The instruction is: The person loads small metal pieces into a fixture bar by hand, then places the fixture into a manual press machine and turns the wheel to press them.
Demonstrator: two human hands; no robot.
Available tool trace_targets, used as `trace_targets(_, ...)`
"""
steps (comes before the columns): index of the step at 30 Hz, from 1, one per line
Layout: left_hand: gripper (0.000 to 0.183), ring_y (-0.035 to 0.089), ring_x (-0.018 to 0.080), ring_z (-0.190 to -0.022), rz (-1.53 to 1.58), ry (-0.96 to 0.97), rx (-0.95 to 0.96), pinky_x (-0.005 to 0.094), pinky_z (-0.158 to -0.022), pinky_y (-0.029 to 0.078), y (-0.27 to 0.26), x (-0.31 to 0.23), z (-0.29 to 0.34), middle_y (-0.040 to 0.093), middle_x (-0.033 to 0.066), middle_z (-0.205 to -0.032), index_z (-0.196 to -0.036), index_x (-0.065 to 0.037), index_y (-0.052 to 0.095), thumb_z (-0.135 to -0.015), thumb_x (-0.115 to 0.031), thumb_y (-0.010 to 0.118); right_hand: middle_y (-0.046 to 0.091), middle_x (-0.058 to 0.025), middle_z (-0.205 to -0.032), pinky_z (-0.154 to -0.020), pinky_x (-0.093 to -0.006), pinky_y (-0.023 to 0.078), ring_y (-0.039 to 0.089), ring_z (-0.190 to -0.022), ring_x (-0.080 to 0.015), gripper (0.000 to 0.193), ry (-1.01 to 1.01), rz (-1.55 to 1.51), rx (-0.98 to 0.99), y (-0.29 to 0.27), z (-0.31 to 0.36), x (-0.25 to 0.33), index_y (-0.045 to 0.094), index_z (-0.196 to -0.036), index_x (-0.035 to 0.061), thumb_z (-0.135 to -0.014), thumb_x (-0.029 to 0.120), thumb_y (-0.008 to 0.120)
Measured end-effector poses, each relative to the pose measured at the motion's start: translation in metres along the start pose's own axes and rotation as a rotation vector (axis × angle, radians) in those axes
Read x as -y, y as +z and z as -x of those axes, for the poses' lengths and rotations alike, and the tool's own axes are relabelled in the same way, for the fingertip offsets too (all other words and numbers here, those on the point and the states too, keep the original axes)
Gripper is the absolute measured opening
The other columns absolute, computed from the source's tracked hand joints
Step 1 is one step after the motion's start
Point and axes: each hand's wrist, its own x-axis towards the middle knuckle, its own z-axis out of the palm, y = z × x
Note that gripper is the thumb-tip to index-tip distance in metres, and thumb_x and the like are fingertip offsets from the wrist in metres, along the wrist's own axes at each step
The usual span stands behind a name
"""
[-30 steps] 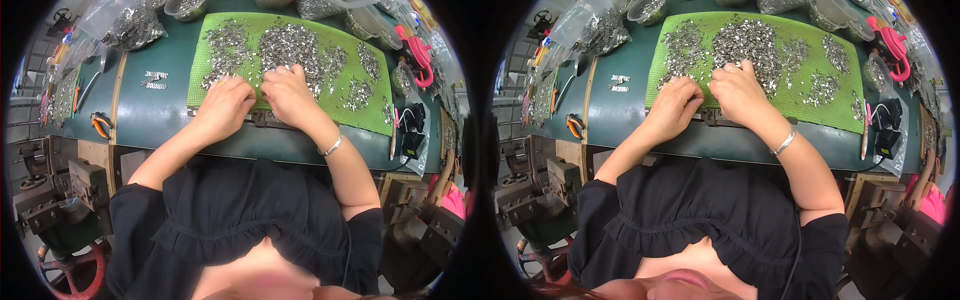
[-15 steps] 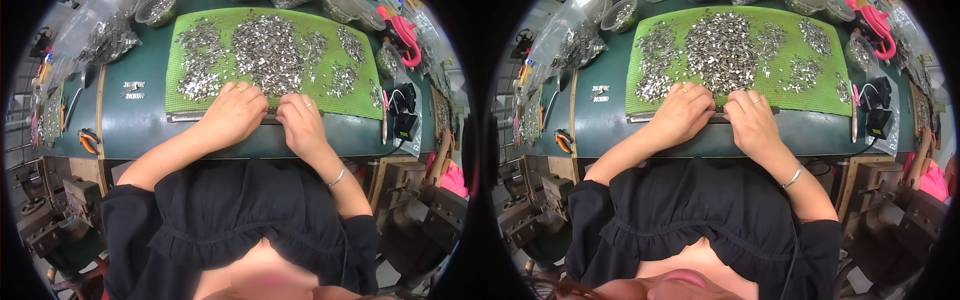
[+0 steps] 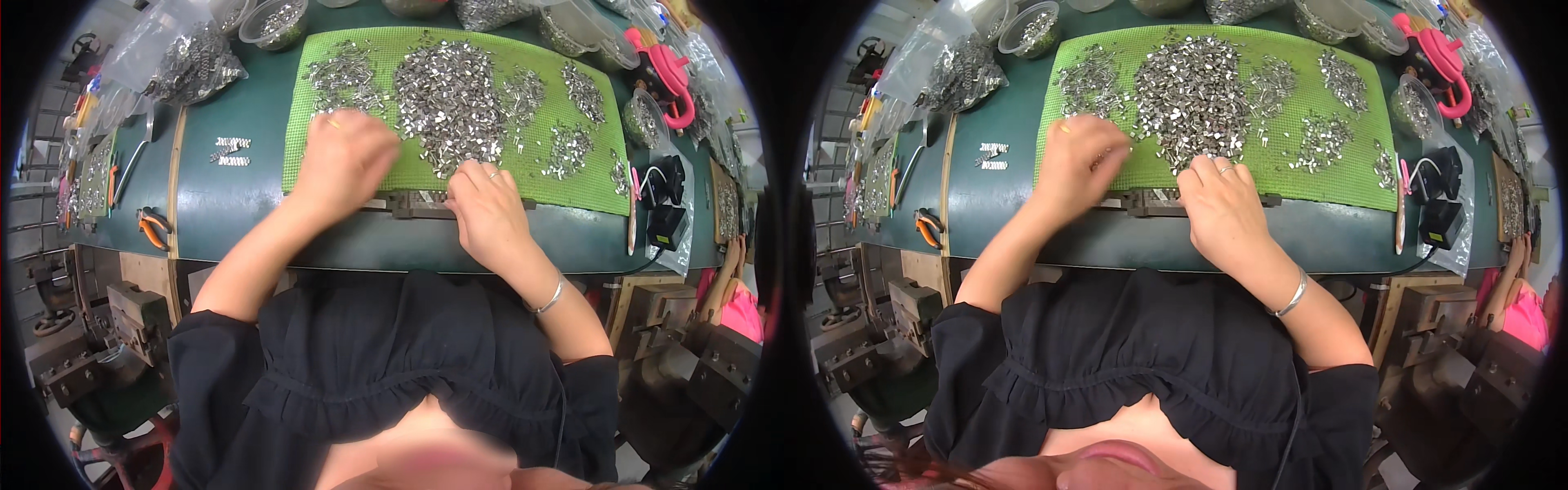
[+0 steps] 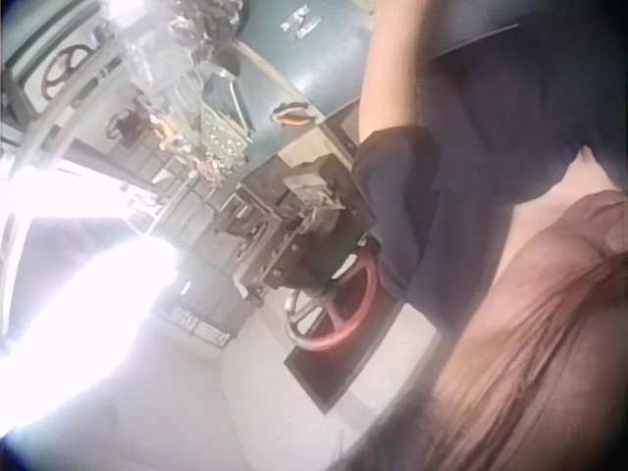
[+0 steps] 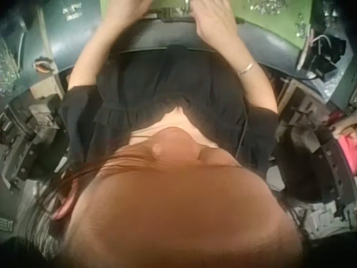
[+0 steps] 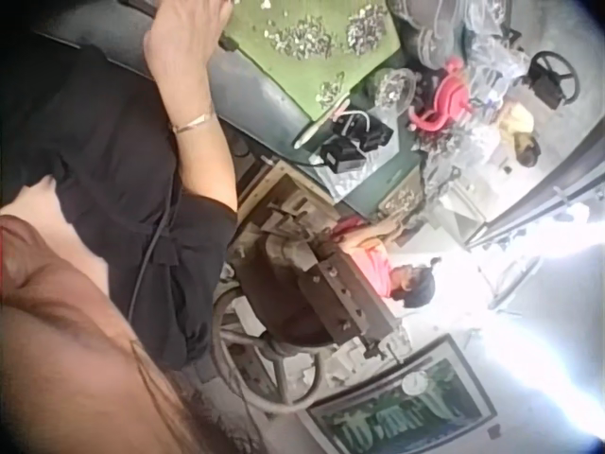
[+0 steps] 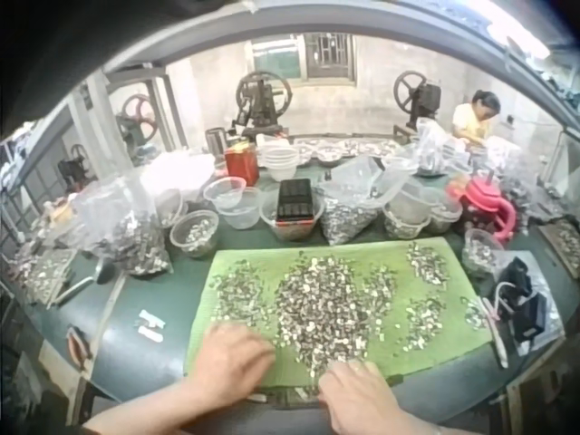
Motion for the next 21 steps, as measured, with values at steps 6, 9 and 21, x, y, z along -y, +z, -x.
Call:
trace_targets(6, 0.01, 0.057, 0.0257, -0.101, -0.1, -0.015, 0.077, 0.0413, -0.089, 0.041, 0.005, 0.034, -0.039, 0.063, 0.0017, -0.1, -0.092, -0.013, 0.074, -0.081, -0.015, 0.074, 0.054, -0.0083, -0.084, -0.075, -0.0379, 0.038, 0.055, -0.082, -0.0301, 0.018, 0.091, -0.169, 0.0, -0.021, -0.005, -0.001, 0.056, -0.083, 0.0059, -0.078, 0.008, 0.073)
trace_targets(9, 0.01, 0.055, 0.0264, -0.104, -0.131, -0.024, 0.211, 0.0412, -0.09, 0.04, 0.007, 0.039, -0.043, 0.061, 0.0024, -0.102, -0.091, -0.012, 0.073, -0.081, -0.014, 0.074, 0.052, -0.0066, -0.078, -0.071, -0.0383, 0.04, 0.054, -0.075, -0.0258, 0.016, -0.274, -0.145, -0.042, -0.071, -0.014, 0.025, 0.054, -0.076, 0.0078, -0.073, 0.017, 0.067)
trace_targets(21, 0.007, 0.054, 0.0255, -0.096, 0.101, 0.077, 0.281, 0.0404, -0.087, 0.039, -0.008, 0.002, -0.014, 0.059, 0.0038, -0.096, -0.085, -0.008, 0.072, -0.078, -0.009, 0.073, 0.061, -0.0094, -0.086, -0.07, -0.0416, 0.051, 0.059, -0.076, -0.0231, 0.03, -0.435, -0.103, 0.298, -0.221, -0.012, 0.102, 0.066, -0.098, 0.007, -0.071, 0.019, 0.069)
